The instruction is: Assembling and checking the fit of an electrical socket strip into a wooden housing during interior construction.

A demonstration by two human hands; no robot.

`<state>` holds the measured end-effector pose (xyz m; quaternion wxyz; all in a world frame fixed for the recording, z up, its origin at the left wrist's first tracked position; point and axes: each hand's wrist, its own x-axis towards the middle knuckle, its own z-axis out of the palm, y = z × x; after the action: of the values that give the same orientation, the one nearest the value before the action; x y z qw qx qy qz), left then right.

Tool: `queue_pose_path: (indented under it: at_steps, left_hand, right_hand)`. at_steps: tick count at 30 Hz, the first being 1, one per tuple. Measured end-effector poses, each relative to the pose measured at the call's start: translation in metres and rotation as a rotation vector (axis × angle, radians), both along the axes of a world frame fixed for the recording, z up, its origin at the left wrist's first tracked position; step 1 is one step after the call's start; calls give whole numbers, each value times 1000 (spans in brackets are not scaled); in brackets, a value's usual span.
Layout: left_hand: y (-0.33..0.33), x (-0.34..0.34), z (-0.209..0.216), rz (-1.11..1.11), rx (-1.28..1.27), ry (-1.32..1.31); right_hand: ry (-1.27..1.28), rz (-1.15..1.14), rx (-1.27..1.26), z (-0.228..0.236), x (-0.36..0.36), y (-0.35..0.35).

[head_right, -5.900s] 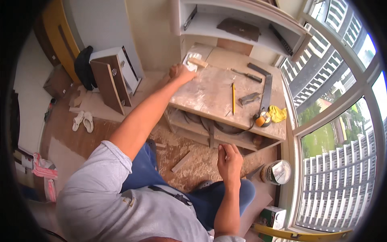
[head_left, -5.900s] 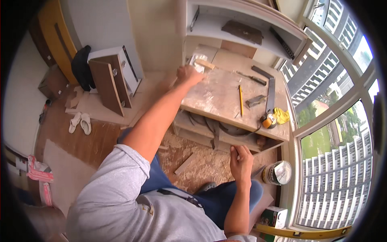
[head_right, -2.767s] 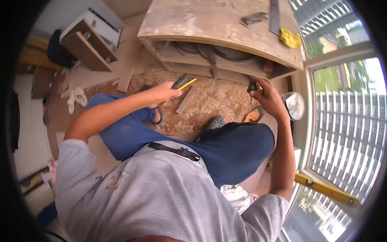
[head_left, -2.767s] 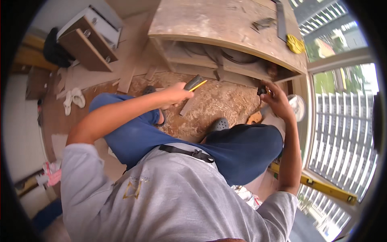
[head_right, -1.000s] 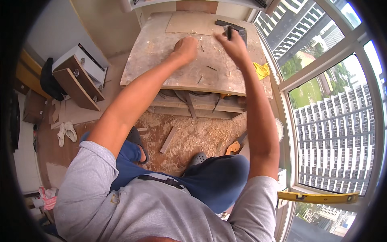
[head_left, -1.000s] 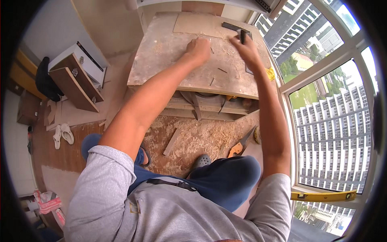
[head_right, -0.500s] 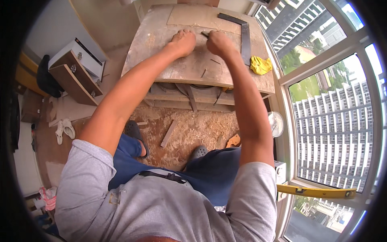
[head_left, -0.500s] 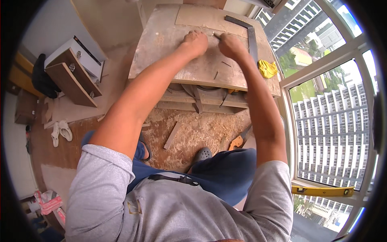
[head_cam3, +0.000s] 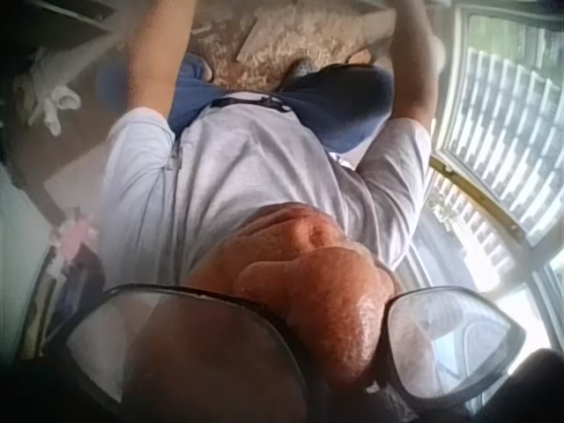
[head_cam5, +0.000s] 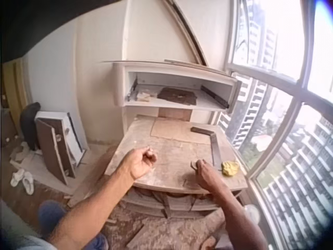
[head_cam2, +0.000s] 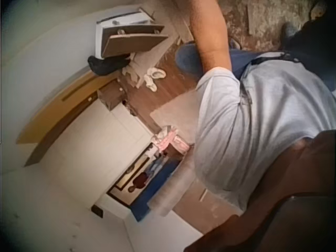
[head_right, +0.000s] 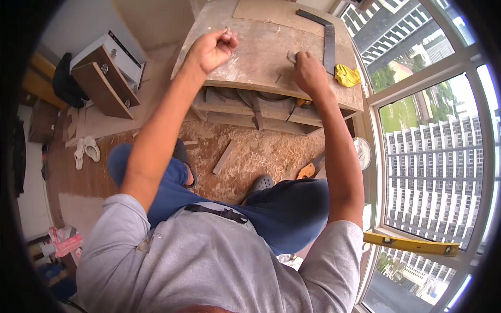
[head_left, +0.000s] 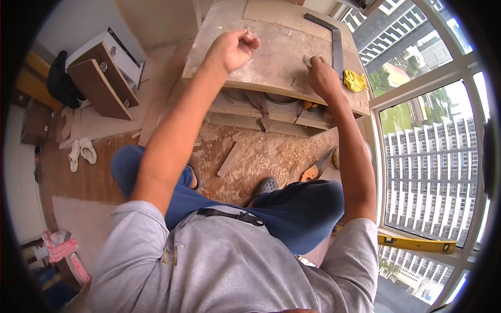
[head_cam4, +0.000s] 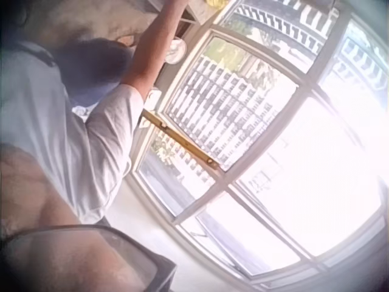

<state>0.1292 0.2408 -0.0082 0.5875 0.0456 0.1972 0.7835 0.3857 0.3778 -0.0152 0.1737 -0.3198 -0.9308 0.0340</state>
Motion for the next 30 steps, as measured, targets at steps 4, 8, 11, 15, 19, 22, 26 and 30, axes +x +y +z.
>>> queue_pose_path:
  at_steps: [4, 8, 11, 15, 19, 22, 26, 30]
  left_hand:
    - [-68, 19, -20, 48, 180, -161]
    - [-136, 60, -22, 98, 0, -161]
    - [-174, 62, -68, -48, -57, -85]
    - [-185, 98, -102, -108, -134, -251]
    - [-154, 114, -143, -286, -129, -331]
    - [-142, 134, -125, -45, -137, -365]
    - [-126, 105, -192, -146, -237, -414]
    - [-45, 94, -236, -167, -673, -87]
  right_hand:
    - [99, 342, -152, 19, -3, -26]
    - [-51, 451, -60, 12, 17, -31]
    - [-133, 409, -7, 8, 10, -27]
    - [-75, 289, -47, 4, -2, -53]
    - [45, 510, -212, 11, -11, -153]
    - [-91, 654, -108, -19, -24, -189]
    - [-25, 497, -86, -42, -26, -188]
    - [-226, 302, -219, -68, 10, -172]
